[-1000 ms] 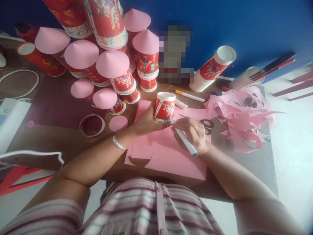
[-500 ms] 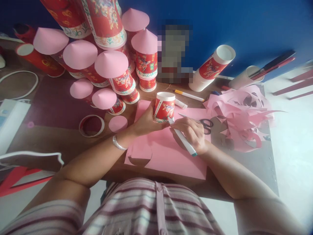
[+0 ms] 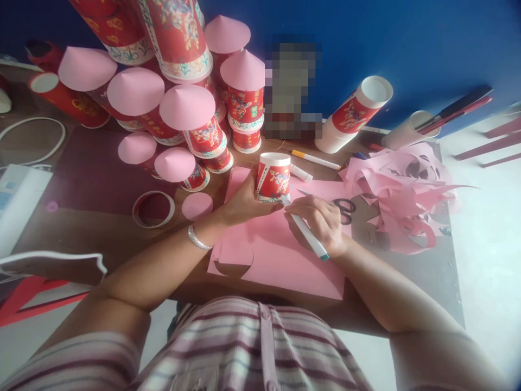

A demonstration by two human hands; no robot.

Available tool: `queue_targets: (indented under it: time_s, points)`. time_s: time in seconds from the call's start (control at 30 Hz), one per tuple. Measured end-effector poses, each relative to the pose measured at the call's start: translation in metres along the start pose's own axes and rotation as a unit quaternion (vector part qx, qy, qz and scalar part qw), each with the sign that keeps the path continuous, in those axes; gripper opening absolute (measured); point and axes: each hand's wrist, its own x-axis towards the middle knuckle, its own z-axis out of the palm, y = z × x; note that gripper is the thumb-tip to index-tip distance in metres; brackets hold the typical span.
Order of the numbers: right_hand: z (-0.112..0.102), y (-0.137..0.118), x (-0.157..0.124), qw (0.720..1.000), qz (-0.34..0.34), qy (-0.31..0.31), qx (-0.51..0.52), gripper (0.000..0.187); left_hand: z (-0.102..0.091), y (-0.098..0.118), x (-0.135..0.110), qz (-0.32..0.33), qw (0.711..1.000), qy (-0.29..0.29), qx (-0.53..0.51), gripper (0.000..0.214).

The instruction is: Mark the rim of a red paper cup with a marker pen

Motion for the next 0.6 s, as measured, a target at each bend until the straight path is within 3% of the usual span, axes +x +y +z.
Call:
queue_targets:
  time_s: [0.6]
  points:
    - [-0.0041, -0.0042, 0.0065, 0.999, -0.025, 0.024, -0.020, 0.030, -0.0035, -0.0025, 0.0005, -0.003, 0.999, -0.010, -0.048, 0.093]
